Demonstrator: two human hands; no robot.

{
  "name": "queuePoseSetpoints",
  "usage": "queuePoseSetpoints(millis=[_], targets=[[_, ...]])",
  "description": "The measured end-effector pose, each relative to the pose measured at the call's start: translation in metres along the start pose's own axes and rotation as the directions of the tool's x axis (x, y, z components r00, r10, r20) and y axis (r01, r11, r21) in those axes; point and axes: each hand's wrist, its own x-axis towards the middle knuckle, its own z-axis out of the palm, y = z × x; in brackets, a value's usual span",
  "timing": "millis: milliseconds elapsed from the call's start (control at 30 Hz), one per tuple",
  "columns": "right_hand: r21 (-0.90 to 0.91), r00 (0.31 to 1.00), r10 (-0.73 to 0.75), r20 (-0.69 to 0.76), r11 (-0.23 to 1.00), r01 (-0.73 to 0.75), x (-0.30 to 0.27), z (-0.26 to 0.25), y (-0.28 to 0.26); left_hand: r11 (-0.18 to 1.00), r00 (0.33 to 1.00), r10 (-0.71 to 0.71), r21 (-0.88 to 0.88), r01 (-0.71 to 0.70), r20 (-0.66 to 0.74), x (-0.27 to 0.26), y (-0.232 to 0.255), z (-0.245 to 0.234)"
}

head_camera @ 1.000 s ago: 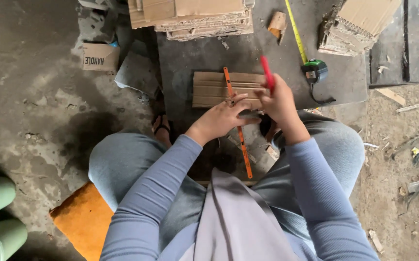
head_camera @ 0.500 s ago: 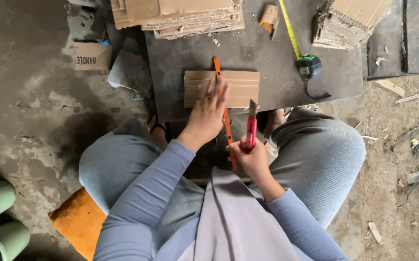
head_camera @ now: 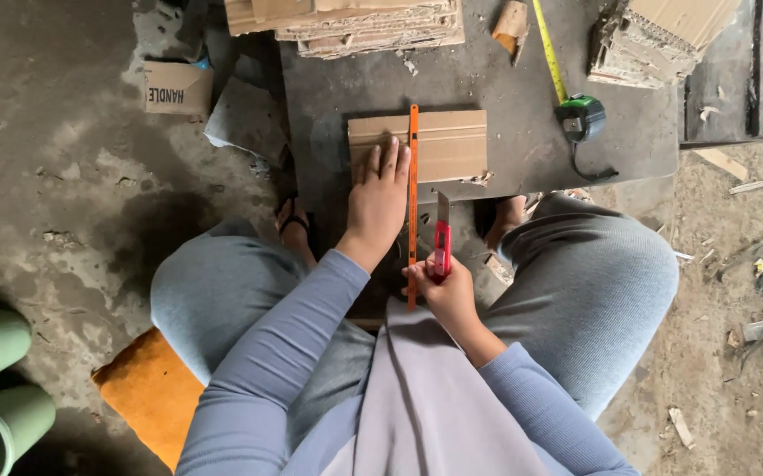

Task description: Measuring and cutting cardboard pieces using a utility knife and tape measure

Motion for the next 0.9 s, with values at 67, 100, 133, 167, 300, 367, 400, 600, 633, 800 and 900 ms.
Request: queuePoseSetpoints(millis=[67, 100, 133, 167, 300, 367, 400, 600, 633, 800, 900], targets=[[0.007, 1.000, -0.004, -0.004, 1.000, 0.004, 0.002, -0.001, 0.003, 1.000, 1.000, 0.005, 0.004, -0.005, 0.000, 0.002, -0.004, 0.003], [0.016, 1.000, -0.004, -0.009, 1.000, 0.005, 0.003, -0.003, 0.004, 1.000, 1.000, 0.013, 0.009, -0.013, 0.003, 0.003, -0.005, 0.005], [0.015, 1.000, -0.005, -0.008, 1.000, 0.005, 0.003, -0.004, 0.002, 1.000, 1.000, 0.011, 0.008, -0.011, 0.003, 0.001, -0.005, 0.001], [0.014, 1.000, 0.003, -0.002, 1.000, -0.003, 0.004, -0.006, 0.000, 1.000, 1.000, 0.012, 0.002, -0.012, 0.011, 0.001, -0.005, -0.002], [-0.017, 1.000, 0.015, 0.003, 1.000, -0.015, 0.006, -0.011, 0.003, 1.000, 1.000, 0.006, -0.016, -0.005, 0.023, -0.004, 0.002, -0.009], [0.003, 0.999, 0.033, 0.014, 0.999, -0.033, 0.006, -0.010, 0.006, 1.000, 0.999, -0.003, -0.031, 0.004, 0.037, -0.006, 0.005, -0.012], [0.026, 0.999, 0.046, 0.018, 0.999, -0.046, 0.008, -0.010, 0.007, 0.999, 0.999, -0.005, -0.044, 0.007, 0.044, -0.005, 0.006, -0.014], [0.024, 0.999, 0.039, 0.006, 0.999, -0.039, 0.008, -0.012, 0.004, 1.000, 0.997, 0.015, -0.014, -0.014, 0.074, -0.004, 0.009, -0.017], [0.025, 0.999, 0.037, 0.006, 0.999, -0.037, 0.008, -0.013, 0.002, 1.000, 0.997, 0.015, -0.013, -0.014, 0.072, -0.003, 0.009, -0.016], [0.076, 0.992, 0.127, 0.022, 0.989, -0.128, 0.008, -0.016, -0.004, 1.000, 0.998, -0.007, -0.023, 0.008, 0.060, 0.000, 0.010, -0.013], [0.012, 0.979, 0.201, 0.040, 0.979, -0.202, 0.027, -0.030, 0.027, 0.999, 0.996, -0.024, -0.025, 0.026, 0.081, 0.002, 0.011, -0.007]])
